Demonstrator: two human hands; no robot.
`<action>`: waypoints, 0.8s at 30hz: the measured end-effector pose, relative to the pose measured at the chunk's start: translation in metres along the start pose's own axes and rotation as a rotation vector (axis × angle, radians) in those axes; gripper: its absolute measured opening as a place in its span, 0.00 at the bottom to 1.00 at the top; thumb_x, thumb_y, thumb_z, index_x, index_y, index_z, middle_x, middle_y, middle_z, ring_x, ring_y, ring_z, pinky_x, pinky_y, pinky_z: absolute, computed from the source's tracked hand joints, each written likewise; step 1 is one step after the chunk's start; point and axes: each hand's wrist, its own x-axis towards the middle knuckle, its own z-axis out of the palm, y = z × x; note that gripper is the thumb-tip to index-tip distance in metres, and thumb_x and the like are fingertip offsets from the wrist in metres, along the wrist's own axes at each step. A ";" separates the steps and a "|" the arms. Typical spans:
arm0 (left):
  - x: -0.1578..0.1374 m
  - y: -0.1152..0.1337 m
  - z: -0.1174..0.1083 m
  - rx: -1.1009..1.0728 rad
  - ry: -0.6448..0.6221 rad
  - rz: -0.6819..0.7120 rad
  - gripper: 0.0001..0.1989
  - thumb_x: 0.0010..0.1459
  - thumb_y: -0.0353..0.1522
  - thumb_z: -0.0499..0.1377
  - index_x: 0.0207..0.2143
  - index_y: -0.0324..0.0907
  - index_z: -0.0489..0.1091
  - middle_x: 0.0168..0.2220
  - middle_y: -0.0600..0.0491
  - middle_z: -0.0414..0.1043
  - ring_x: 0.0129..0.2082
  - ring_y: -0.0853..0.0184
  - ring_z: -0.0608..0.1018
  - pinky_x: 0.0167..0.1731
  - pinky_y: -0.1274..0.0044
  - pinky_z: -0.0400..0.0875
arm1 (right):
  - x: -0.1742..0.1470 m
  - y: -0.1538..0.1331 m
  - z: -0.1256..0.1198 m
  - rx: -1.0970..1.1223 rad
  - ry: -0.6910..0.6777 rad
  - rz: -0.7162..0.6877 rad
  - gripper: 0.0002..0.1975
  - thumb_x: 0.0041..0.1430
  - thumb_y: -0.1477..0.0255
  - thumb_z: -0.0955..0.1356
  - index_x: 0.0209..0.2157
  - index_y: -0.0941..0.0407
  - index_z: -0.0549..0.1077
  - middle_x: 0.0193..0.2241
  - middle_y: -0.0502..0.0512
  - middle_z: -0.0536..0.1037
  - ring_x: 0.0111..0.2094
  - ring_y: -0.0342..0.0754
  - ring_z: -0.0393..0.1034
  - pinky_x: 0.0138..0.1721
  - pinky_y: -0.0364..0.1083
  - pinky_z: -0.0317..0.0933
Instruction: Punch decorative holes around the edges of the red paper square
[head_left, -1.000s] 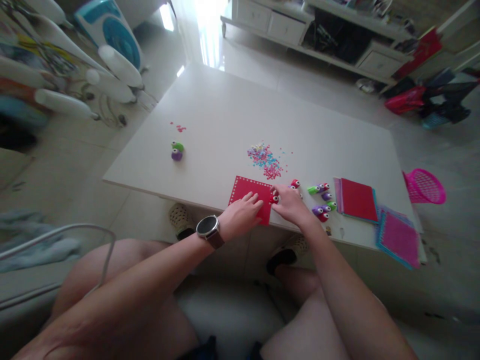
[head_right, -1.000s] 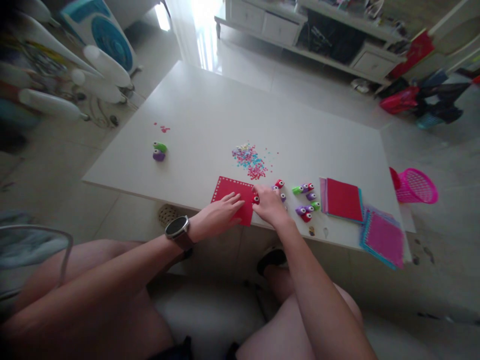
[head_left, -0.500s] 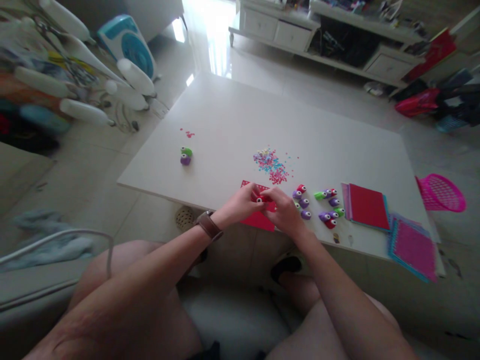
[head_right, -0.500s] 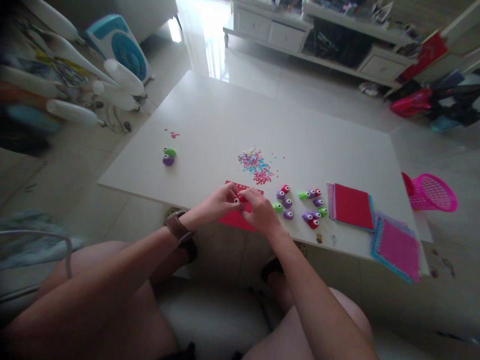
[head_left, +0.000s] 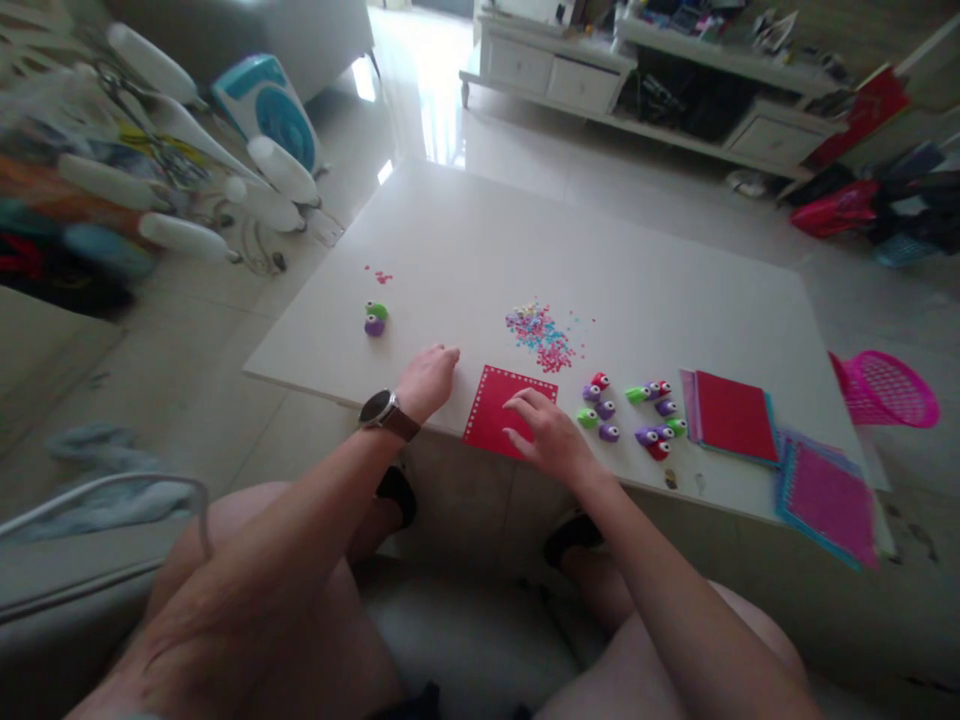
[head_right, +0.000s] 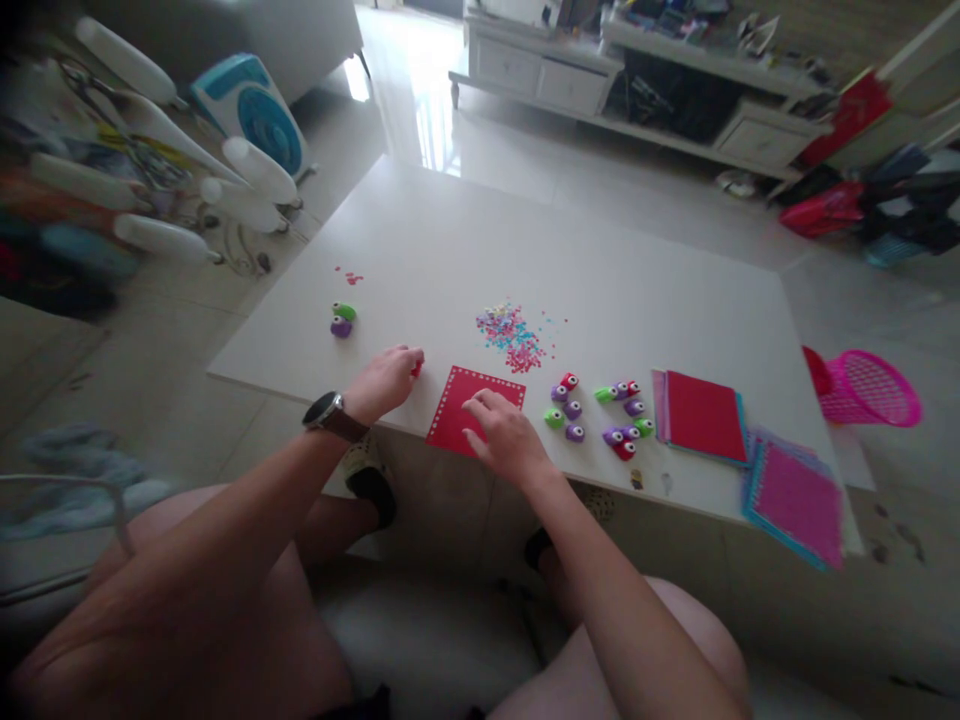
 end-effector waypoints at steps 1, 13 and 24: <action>0.000 0.004 0.002 0.022 0.022 0.004 0.20 0.68 0.24 0.47 0.50 0.40 0.77 0.49 0.40 0.77 0.50 0.55 0.77 0.49 0.67 0.74 | 0.000 0.000 0.000 -0.001 -0.002 0.007 0.13 0.69 0.78 0.69 0.53 0.53 0.73 0.51 0.59 0.75 0.53 0.55 0.73 0.58 0.55 0.70; -0.002 0.019 -0.008 0.045 -0.008 -0.010 0.18 0.67 0.25 0.49 0.51 0.35 0.75 0.56 0.38 0.72 0.48 0.58 0.79 0.51 0.68 0.75 | 0.002 0.001 -0.001 0.007 -0.010 0.012 0.11 0.68 0.80 0.67 0.50 0.54 0.73 0.50 0.59 0.75 0.53 0.54 0.73 0.57 0.52 0.69; 0.009 -0.006 -0.008 0.116 0.048 -0.246 0.40 0.68 0.38 0.58 0.75 0.27 0.52 0.79 0.28 0.43 0.74 0.43 0.64 0.69 0.63 0.65 | -0.001 -0.005 -0.010 -0.040 -0.089 0.086 0.09 0.66 0.82 0.69 0.45 0.56 0.73 0.50 0.59 0.75 0.50 0.52 0.72 0.53 0.49 0.68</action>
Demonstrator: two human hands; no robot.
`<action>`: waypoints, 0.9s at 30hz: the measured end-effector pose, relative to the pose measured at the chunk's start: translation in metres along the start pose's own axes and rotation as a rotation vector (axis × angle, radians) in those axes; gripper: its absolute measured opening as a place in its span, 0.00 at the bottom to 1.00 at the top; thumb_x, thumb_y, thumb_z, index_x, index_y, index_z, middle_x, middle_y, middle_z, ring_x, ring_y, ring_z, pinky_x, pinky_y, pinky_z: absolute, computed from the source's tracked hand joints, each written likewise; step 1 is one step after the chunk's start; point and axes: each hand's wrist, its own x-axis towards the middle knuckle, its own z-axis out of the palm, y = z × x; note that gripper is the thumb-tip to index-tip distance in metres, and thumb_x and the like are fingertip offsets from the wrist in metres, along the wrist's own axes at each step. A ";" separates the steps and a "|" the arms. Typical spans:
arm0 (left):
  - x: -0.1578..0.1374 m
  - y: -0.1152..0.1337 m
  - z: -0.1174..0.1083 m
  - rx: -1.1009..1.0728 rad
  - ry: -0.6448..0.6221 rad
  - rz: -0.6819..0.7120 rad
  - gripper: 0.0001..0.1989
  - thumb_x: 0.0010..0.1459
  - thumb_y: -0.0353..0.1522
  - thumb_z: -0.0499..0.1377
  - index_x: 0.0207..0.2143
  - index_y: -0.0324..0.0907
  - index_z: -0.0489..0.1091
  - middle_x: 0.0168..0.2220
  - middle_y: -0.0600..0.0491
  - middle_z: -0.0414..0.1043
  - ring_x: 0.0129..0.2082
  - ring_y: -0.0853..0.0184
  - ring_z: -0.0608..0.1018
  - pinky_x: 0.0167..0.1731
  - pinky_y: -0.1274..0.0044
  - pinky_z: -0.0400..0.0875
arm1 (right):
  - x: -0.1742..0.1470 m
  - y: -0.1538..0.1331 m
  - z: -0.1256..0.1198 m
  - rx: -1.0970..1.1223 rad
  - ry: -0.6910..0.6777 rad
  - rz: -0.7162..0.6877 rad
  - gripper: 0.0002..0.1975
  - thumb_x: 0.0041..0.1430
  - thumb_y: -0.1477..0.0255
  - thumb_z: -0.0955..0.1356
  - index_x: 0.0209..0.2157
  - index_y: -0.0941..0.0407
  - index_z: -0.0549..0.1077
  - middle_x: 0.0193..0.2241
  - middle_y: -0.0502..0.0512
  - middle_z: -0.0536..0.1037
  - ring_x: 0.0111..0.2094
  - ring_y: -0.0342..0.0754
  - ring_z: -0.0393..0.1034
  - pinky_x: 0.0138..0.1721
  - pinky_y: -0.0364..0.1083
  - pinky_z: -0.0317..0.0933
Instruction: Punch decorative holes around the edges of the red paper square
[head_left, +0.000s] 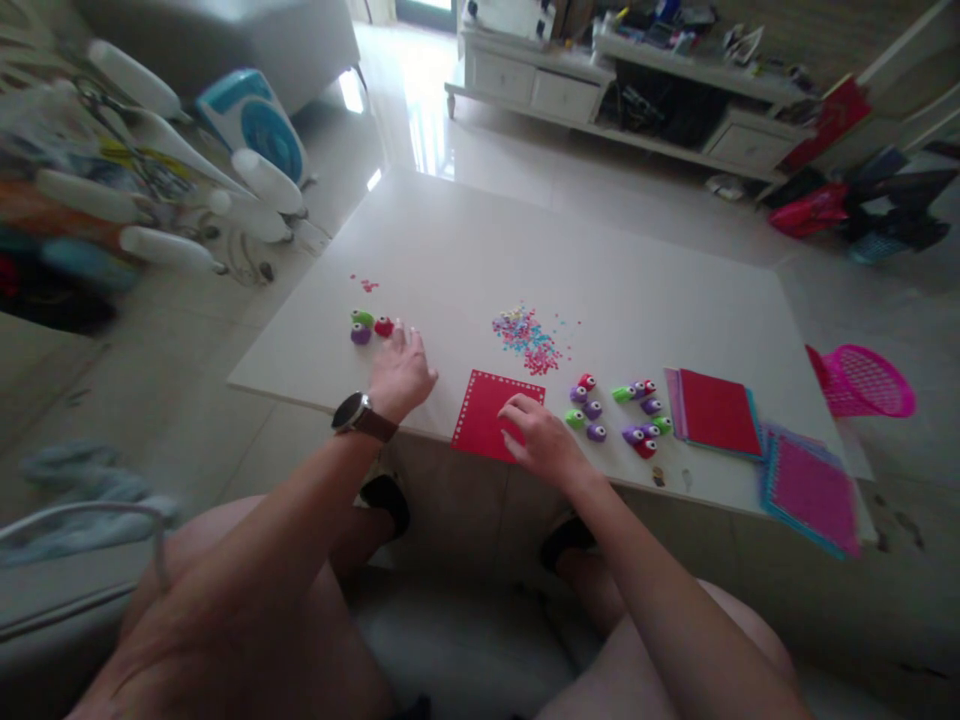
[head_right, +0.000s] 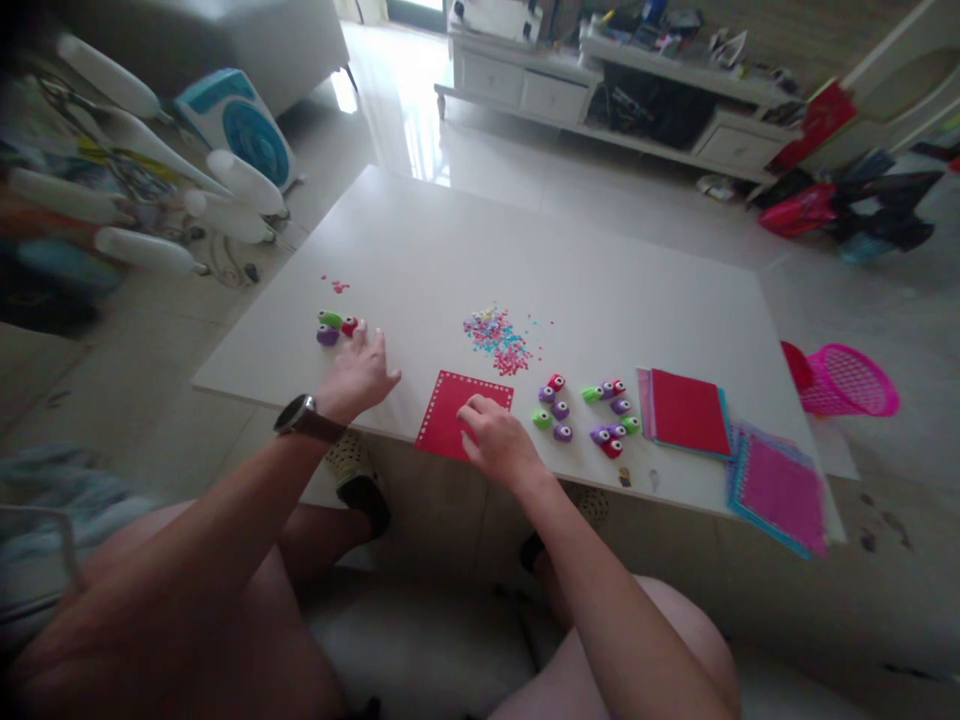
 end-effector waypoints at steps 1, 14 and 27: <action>-0.003 0.006 0.003 -0.007 -0.010 0.045 0.40 0.68 0.39 0.58 0.75 0.28 0.53 0.79 0.28 0.45 0.74 0.44 0.64 0.69 0.63 0.65 | 0.000 0.000 0.000 -0.008 -0.008 -0.002 0.09 0.66 0.82 0.69 0.45 0.56 0.74 0.49 0.59 0.75 0.50 0.52 0.72 0.52 0.49 0.68; -0.023 0.028 0.035 -0.036 -0.159 0.516 0.34 0.70 0.38 0.59 0.75 0.43 0.57 0.66 0.35 0.73 0.77 0.42 0.58 0.70 0.42 0.55 | 0.007 -0.002 0.001 -0.117 -0.128 0.014 0.06 0.68 0.81 0.69 0.44 0.58 0.75 0.47 0.58 0.76 0.49 0.51 0.72 0.51 0.47 0.65; -0.040 0.039 0.025 0.080 -0.200 0.453 0.37 0.66 0.35 0.64 0.73 0.37 0.58 0.72 0.24 0.60 0.74 0.39 0.64 0.70 0.47 0.61 | 0.002 0.016 -0.036 -0.339 0.064 0.370 0.09 0.71 0.74 0.67 0.48 0.57 0.78 0.50 0.62 0.79 0.51 0.57 0.73 0.54 0.52 0.63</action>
